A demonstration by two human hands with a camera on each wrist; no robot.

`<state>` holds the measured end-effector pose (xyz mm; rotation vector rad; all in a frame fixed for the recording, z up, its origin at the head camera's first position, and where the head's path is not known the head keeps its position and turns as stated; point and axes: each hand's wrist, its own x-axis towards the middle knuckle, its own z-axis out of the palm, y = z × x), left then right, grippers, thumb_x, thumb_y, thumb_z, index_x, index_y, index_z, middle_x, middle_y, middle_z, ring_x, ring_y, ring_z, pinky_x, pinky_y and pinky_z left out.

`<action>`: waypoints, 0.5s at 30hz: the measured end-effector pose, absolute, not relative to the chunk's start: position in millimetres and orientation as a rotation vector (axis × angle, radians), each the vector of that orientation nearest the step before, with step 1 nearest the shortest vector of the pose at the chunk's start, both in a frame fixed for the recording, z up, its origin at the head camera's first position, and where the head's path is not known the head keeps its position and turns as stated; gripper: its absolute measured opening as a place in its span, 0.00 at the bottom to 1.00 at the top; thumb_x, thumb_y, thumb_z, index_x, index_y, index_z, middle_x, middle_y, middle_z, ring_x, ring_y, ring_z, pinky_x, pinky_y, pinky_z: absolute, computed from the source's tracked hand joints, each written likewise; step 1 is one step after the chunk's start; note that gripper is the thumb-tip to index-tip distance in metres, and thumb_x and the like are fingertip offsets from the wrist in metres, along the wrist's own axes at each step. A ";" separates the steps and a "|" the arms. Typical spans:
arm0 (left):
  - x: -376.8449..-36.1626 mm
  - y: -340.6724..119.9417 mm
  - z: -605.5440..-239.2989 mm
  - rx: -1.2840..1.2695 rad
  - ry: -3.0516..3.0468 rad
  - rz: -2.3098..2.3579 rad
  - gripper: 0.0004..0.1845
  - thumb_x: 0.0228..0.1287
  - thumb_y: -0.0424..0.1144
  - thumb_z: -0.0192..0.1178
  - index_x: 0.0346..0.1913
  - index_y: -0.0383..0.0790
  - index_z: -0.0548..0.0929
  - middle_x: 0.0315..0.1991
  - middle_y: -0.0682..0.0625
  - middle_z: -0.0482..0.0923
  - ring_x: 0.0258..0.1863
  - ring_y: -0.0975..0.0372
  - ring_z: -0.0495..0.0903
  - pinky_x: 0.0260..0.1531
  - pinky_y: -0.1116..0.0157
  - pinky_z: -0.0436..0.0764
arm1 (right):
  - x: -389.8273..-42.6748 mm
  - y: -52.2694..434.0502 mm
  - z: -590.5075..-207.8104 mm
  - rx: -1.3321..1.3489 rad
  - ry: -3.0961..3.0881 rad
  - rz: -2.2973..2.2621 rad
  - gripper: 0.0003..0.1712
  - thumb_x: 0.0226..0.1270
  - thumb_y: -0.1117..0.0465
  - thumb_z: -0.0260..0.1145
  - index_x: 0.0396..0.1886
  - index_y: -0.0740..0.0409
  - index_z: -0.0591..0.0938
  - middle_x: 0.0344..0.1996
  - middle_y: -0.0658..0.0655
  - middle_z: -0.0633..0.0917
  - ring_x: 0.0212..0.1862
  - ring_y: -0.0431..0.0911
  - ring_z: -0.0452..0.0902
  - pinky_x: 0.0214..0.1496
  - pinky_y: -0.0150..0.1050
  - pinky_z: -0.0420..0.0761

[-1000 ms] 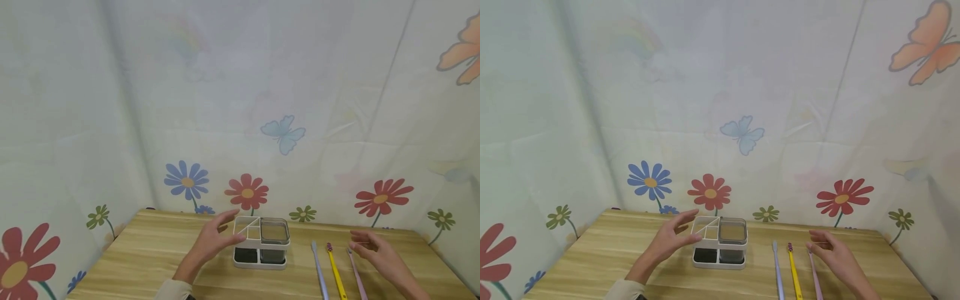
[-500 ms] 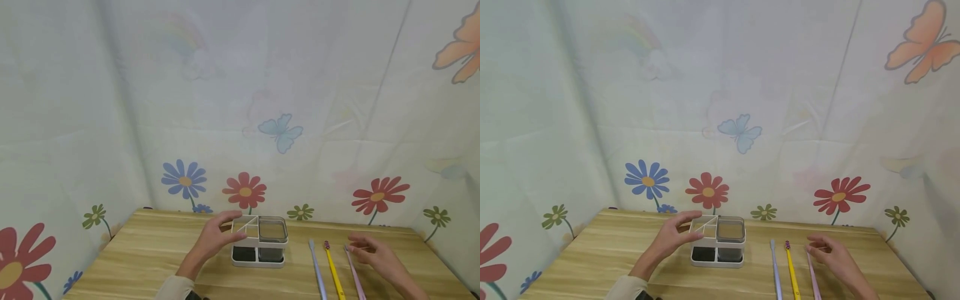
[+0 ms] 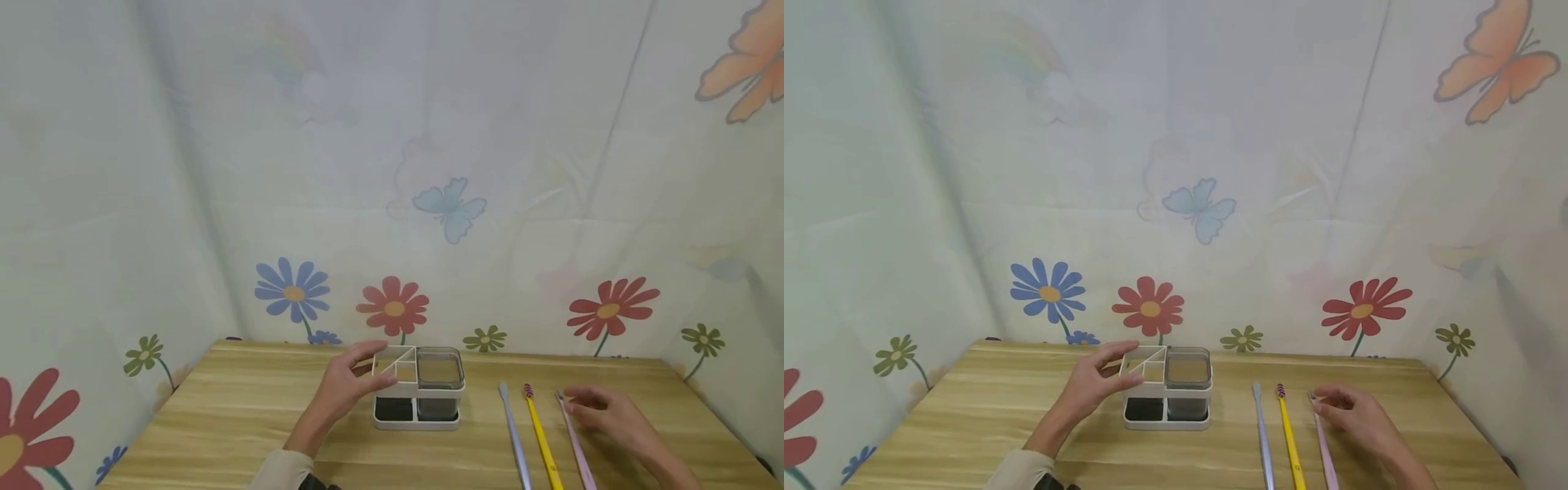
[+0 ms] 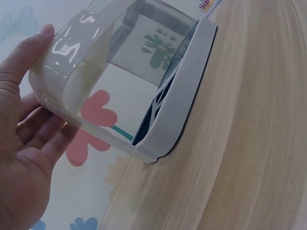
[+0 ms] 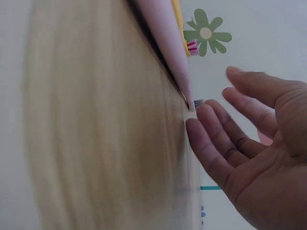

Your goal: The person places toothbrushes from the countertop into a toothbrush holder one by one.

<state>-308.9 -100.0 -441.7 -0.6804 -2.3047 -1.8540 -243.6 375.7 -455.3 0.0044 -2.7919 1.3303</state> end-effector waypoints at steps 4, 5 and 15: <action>-309.7 -99.3 -442.2 -0.668 -2.295 -1.848 0.31 0.60 0.41 0.81 0.68 0.46 0.85 0.68 0.46 0.78 0.68 0.50 0.77 0.67 0.52 0.78 | -243.7 376.2 -458.4 0.080 -2.798 1.267 0.20 0.72 0.61 0.74 0.58 0.67 0.86 0.46 0.58 0.89 0.43 0.46 0.80 0.39 0.33 0.84; -309.8 -99.1 -442.7 -0.664 -2.294 -1.849 0.31 0.60 0.41 0.81 0.67 0.46 0.85 0.68 0.47 0.79 0.68 0.50 0.77 0.67 0.52 0.79 | -243.7 376.1 -459.7 0.107 -2.794 1.262 0.19 0.71 0.62 0.74 0.57 0.67 0.86 0.45 0.58 0.90 0.42 0.46 0.80 0.38 0.33 0.84; -307.9 -98.7 -443.5 -0.635 -2.282 -1.894 0.31 0.59 0.39 0.81 0.67 0.46 0.85 0.67 0.47 0.79 0.68 0.50 0.77 0.68 0.52 0.78 | -245.9 372.7 -465.0 0.152 -2.829 1.254 0.15 0.68 0.66 0.75 0.51 0.69 0.87 0.41 0.56 0.88 0.42 0.48 0.82 0.36 0.34 0.84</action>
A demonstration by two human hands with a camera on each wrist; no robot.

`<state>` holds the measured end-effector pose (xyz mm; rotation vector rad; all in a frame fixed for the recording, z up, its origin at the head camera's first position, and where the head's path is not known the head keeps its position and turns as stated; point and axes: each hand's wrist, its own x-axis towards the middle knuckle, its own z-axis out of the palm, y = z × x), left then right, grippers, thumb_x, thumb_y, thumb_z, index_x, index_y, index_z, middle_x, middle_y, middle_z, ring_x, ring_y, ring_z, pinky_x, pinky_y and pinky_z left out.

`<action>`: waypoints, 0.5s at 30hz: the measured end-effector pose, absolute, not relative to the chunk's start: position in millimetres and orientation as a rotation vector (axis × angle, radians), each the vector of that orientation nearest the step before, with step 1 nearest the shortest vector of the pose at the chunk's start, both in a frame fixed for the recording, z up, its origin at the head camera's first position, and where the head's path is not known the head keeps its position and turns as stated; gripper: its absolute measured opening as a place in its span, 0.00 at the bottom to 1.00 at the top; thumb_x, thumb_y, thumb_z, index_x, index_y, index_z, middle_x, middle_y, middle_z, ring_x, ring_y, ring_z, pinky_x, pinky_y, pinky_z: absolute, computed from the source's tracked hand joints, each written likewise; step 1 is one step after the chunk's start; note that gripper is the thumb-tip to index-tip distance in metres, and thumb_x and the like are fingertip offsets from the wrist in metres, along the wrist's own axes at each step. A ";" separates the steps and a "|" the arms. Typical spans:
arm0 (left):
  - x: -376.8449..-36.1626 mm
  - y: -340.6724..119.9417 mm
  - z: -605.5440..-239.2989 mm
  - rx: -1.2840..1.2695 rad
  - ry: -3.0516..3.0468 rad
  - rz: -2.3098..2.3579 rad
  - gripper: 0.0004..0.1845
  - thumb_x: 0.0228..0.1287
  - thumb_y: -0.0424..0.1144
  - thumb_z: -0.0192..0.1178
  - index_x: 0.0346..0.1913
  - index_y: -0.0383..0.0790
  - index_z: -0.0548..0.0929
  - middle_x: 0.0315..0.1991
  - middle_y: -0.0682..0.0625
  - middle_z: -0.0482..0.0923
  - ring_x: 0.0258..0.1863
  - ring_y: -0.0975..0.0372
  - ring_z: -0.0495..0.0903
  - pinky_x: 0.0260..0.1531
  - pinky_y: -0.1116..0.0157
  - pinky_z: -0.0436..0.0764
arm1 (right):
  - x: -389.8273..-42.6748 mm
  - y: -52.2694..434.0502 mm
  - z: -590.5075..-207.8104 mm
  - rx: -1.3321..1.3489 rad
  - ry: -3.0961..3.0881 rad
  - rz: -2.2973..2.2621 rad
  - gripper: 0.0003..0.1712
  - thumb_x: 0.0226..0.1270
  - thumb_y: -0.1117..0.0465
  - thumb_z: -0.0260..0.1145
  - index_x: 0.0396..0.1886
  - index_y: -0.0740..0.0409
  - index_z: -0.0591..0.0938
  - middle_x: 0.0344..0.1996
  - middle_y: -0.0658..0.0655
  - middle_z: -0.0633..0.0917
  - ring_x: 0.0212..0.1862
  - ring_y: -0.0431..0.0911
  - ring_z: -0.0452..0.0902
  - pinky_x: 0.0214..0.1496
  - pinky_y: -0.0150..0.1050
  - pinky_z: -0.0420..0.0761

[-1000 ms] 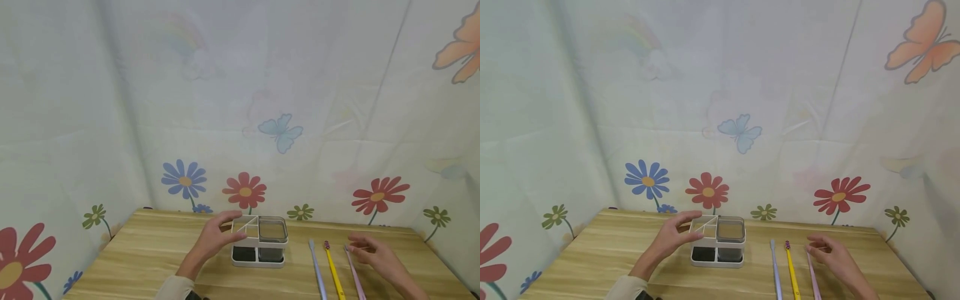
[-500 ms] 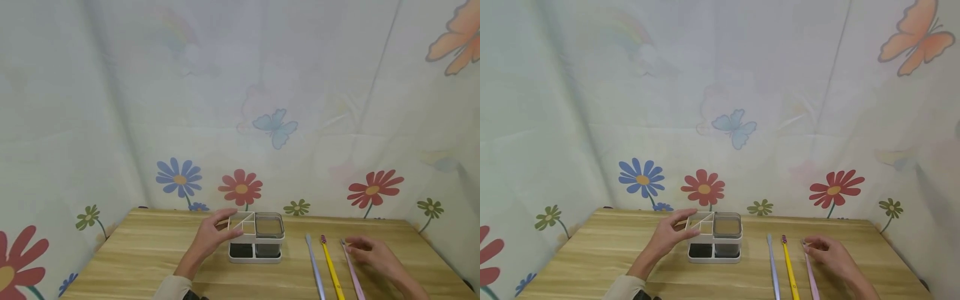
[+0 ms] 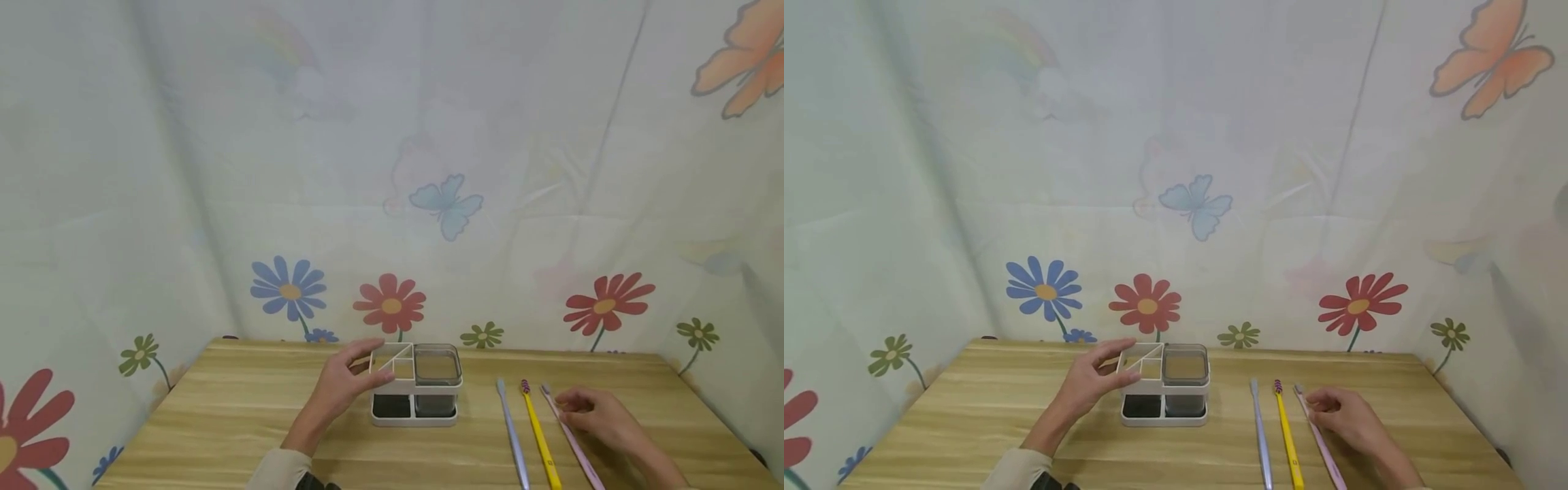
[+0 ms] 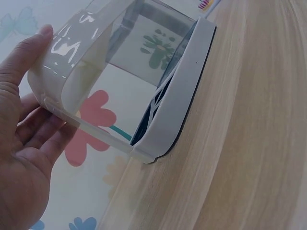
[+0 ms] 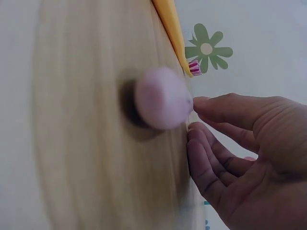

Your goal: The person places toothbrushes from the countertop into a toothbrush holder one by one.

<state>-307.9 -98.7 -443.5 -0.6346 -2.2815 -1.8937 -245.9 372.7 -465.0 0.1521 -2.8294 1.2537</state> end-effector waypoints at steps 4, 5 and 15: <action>-308.2 -99.0 -443.8 -0.635 -2.277 -1.898 0.30 0.60 0.38 0.81 0.66 0.45 0.85 0.68 0.46 0.79 0.68 0.49 0.77 0.68 0.52 0.78 | -246.4 368.9 -462.3 0.133 -2.861 1.193 0.14 0.66 0.67 0.75 0.49 0.67 0.87 0.39 0.54 0.87 0.42 0.48 0.80 0.36 0.34 0.82; -308.3 -98.9 -443.9 -0.636 -2.278 -1.898 0.30 0.60 0.38 0.81 0.66 0.45 0.85 0.68 0.46 0.79 0.68 0.49 0.77 0.68 0.52 0.78 | -246.1 368.3 -462.3 0.142 -2.867 1.168 0.13 0.66 0.68 0.74 0.49 0.67 0.87 0.38 0.54 0.87 0.41 0.48 0.80 0.36 0.34 0.82; -310.0 -98.8 -443.3 -0.646 -2.272 -1.903 0.31 0.60 0.37 0.81 0.66 0.43 0.85 0.68 0.44 0.79 0.68 0.49 0.77 0.67 0.53 0.79 | -246.2 362.1 -465.0 0.019 -2.868 1.067 0.14 0.54 0.69 0.72 0.43 0.66 0.85 0.33 0.54 0.86 0.35 0.47 0.79 0.34 0.38 0.82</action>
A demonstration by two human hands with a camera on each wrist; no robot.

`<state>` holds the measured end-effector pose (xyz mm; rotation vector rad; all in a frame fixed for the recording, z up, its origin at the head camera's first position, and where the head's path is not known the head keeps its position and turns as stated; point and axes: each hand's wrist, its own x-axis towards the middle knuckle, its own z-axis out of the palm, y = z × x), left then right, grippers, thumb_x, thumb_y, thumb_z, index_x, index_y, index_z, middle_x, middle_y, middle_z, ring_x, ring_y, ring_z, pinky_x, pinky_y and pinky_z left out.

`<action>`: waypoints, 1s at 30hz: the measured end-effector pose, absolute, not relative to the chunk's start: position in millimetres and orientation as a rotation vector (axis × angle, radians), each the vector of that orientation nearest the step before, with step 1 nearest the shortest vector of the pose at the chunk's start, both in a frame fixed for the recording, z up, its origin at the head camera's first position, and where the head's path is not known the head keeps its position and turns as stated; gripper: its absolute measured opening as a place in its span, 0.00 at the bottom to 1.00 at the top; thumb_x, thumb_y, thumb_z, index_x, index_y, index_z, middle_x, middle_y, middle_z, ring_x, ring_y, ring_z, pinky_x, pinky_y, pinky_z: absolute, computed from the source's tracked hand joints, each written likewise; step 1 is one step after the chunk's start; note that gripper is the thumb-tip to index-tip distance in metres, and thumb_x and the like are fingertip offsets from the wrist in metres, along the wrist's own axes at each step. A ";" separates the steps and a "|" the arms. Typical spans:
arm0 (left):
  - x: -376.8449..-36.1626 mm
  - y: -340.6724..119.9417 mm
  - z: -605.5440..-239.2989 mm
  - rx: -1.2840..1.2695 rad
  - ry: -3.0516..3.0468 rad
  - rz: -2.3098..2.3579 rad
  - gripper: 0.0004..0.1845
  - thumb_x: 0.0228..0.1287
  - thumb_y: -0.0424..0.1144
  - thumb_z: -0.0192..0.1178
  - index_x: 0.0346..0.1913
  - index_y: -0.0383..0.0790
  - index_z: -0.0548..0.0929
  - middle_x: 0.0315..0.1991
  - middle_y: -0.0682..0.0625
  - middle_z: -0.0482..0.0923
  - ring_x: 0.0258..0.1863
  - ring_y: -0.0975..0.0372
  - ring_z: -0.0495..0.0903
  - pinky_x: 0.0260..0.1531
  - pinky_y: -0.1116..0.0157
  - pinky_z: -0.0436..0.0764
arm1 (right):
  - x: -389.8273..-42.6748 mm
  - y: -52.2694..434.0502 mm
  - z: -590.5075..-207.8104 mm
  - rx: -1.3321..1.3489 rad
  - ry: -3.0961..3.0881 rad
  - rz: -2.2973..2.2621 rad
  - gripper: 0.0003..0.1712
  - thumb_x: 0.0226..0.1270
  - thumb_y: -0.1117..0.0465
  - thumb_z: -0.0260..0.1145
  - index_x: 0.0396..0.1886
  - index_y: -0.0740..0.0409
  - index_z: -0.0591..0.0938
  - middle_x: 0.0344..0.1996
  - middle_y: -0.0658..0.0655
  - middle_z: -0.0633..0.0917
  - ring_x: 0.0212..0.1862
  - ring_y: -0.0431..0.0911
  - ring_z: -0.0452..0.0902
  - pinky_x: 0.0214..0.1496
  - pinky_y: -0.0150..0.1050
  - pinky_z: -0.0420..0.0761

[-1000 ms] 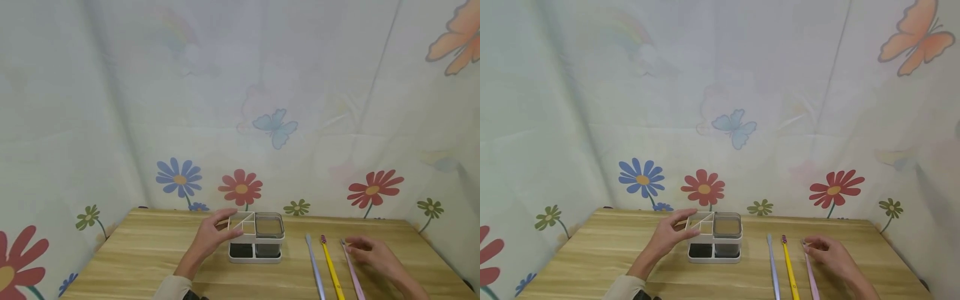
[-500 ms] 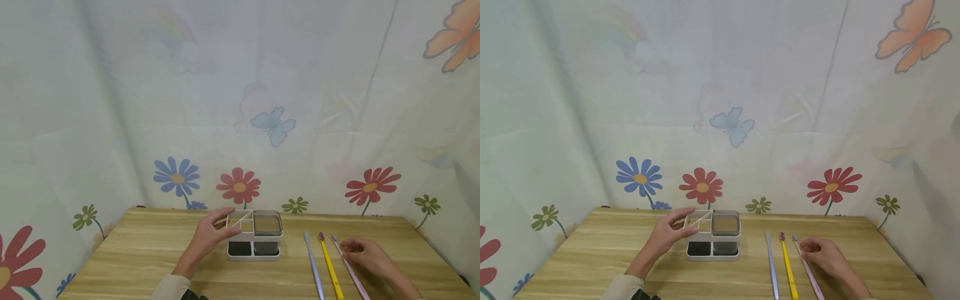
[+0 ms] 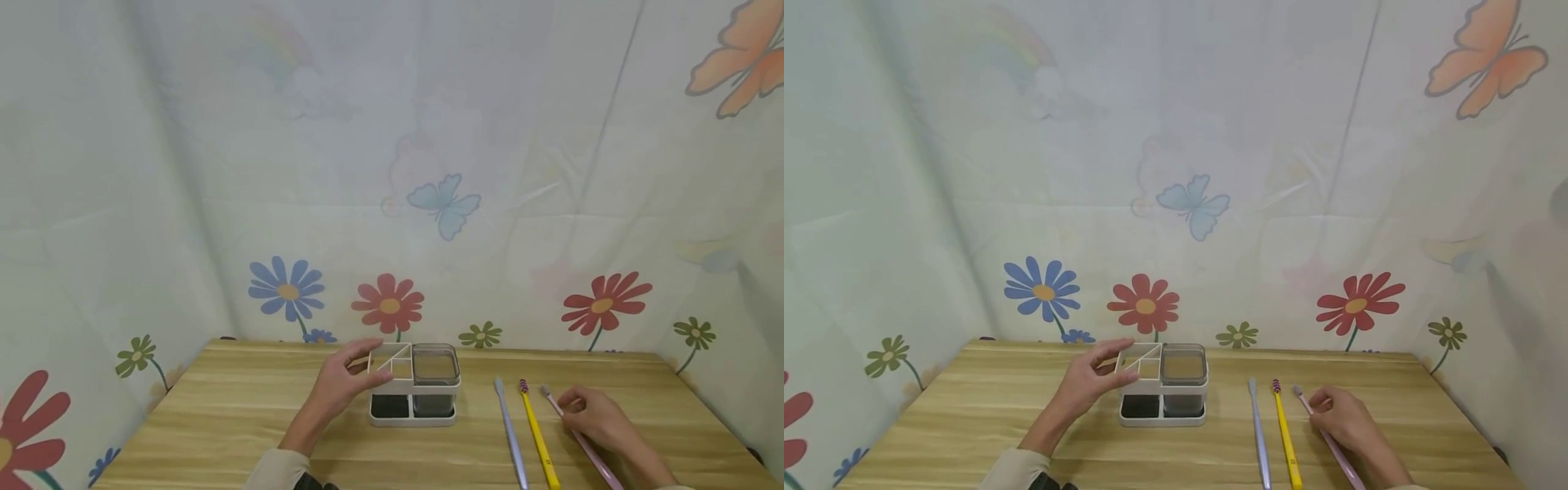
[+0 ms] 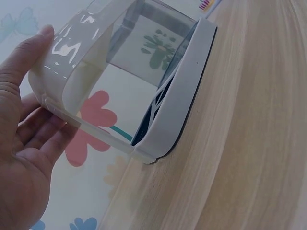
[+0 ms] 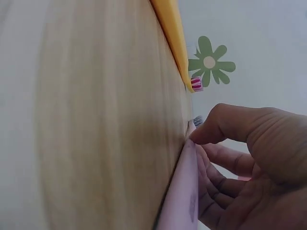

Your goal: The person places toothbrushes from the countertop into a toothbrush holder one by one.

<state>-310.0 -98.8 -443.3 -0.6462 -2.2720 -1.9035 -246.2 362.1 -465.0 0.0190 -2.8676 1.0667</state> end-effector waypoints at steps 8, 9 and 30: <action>-310.6 -99.7 -445.8 -0.644 -2.277 -1.883 0.30 0.60 0.37 0.81 0.66 0.43 0.85 0.67 0.44 0.79 0.67 0.49 0.78 0.66 0.53 0.79 | -246.4 360.1 -464.7 -0.095 -2.865 1.122 0.14 0.56 0.66 0.73 0.42 0.68 0.87 0.32 0.54 0.84 0.34 0.47 0.76 0.34 0.38 0.80; -310.5 -99.9 -445.9 -0.640 -2.277 -1.882 0.30 0.60 0.37 0.81 0.66 0.43 0.86 0.67 0.44 0.79 0.67 0.49 0.78 0.66 0.53 0.79 | -246.2 360.4 -463.9 -0.112 -2.863 1.154 0.14 0.59 0.66 0.72 0.43 0.69 0.87 0.32 0.54 0.84 0.34 0.47 0.76 0.34 0.38 0.80; -310.2 -99.5 -443.4 -0.660 -2.307 -1.858 0.33 0.60 0.42 0.81 0.68 0.43 0.84 0.69 0.42 0.78 0.69 0.46 0.77 0.65 0.53 0.79 | -232.1 339.2 -405.2 0.037 -2.447 1.673 0.27 0.80 0.64 0.66 0.67 0.77 0.71 0.49 0.63 0.85 0.45 0.45 0.86 0.45 0.40 0.91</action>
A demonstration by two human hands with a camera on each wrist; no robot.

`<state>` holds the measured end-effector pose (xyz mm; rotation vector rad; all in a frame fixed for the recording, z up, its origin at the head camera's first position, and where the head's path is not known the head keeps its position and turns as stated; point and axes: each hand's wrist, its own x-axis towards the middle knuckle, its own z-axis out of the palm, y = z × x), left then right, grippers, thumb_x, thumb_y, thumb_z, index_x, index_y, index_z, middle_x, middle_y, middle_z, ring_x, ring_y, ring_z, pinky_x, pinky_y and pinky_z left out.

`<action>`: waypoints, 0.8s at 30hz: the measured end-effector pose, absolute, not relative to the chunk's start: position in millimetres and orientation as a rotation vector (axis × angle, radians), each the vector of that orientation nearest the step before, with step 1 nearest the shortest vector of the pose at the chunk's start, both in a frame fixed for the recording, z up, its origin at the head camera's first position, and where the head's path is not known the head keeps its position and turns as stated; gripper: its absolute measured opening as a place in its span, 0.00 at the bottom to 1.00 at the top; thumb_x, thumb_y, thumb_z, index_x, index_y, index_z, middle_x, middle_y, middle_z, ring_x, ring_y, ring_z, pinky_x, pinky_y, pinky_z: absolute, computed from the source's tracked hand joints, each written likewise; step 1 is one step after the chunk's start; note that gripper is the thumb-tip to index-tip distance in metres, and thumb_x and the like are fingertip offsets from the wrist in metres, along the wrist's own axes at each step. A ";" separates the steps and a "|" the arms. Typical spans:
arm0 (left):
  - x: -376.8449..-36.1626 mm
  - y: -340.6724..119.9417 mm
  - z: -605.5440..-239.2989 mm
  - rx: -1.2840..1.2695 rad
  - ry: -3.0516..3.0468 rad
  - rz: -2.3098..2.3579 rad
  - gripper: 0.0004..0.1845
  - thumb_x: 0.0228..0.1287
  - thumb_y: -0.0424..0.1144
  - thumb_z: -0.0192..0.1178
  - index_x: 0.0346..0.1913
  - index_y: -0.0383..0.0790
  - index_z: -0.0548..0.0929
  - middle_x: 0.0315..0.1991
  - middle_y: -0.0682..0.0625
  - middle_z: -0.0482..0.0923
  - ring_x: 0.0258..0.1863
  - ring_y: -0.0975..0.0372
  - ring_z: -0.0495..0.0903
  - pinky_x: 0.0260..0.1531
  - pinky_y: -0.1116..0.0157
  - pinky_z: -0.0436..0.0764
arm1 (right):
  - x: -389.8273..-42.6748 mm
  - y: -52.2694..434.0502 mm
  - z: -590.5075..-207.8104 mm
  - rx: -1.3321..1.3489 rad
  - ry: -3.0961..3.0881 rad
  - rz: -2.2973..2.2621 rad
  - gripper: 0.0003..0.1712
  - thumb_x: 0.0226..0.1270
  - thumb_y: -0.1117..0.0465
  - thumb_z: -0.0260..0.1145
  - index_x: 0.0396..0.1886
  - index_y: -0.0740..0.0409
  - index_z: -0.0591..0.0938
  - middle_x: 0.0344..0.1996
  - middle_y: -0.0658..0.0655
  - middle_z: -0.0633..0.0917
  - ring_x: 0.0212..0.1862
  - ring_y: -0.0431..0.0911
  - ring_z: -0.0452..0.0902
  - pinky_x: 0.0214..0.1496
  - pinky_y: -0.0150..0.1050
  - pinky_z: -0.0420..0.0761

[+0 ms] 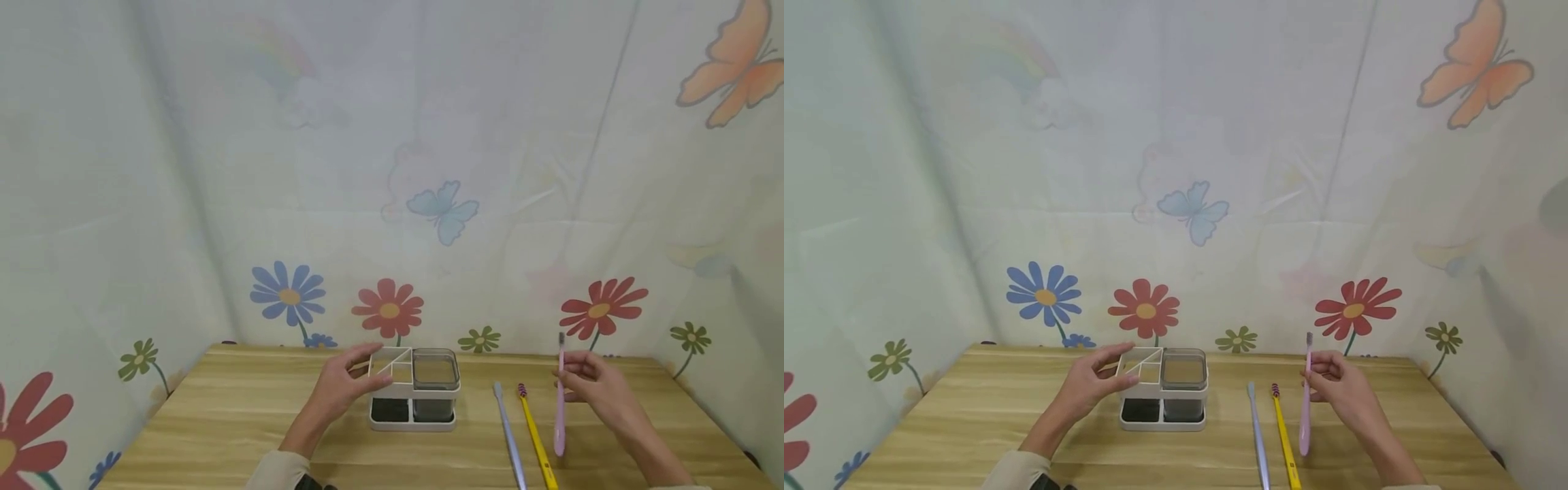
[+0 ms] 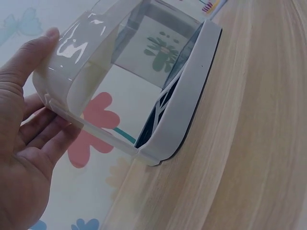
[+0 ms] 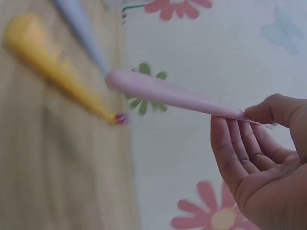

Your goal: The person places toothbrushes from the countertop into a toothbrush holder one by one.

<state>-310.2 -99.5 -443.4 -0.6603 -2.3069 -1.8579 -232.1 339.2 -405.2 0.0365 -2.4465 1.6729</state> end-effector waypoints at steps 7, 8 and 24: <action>-309.2 -99.3 -442.2 -0.667 -2.308 -1.859 0.34 0.60 0.42 0.81 0.69 0.43 0.83 0.70 0.42 0.78 0.68 0.46 0.77 0.66 0.50 0.79 | -225.7 308.8 -374.7 0.174 -2.289 1.715 0.25 0.82 0.59 0.66 0.65 0.73 0.73 0.47 0.55 0.87 0.45 0.42 0.87 0.46 0.42 0.91; -309.0 -99.1 -442.4 -0.673 -2.309 -1.857 0.34 0.61 0.42 0.81 0.69 0.42 0.83 0.70 0.41 0.77 0.68 0.45 0.77 0.66 0.50 0.79 | -225.5 304.0 -370.9 0.197 -2.267 1.721 0.24 0.82 0.60 0.65 0.64 0.73 0.74 0.47 0.54 0.87 0.45 0.42 0.87 0.46 0.42 0.91; -308.4 -98.9 -442.6 -0.673 -2.300 -1.877 0.33 0.61 0.41 0.80 0.69 0.41 0.82 0.70 0.42 0.77 0.69 0.47 0.76 0.66 0.52 0.79 | -240.9 231.5 -344.7 0.438 -2.047 1.850 0.17 0.80 0.64 0.66 0.60 0.71 0.77 0.46 0.55 0.88 0.46 0.45 0.88 0.46 0.43 0.92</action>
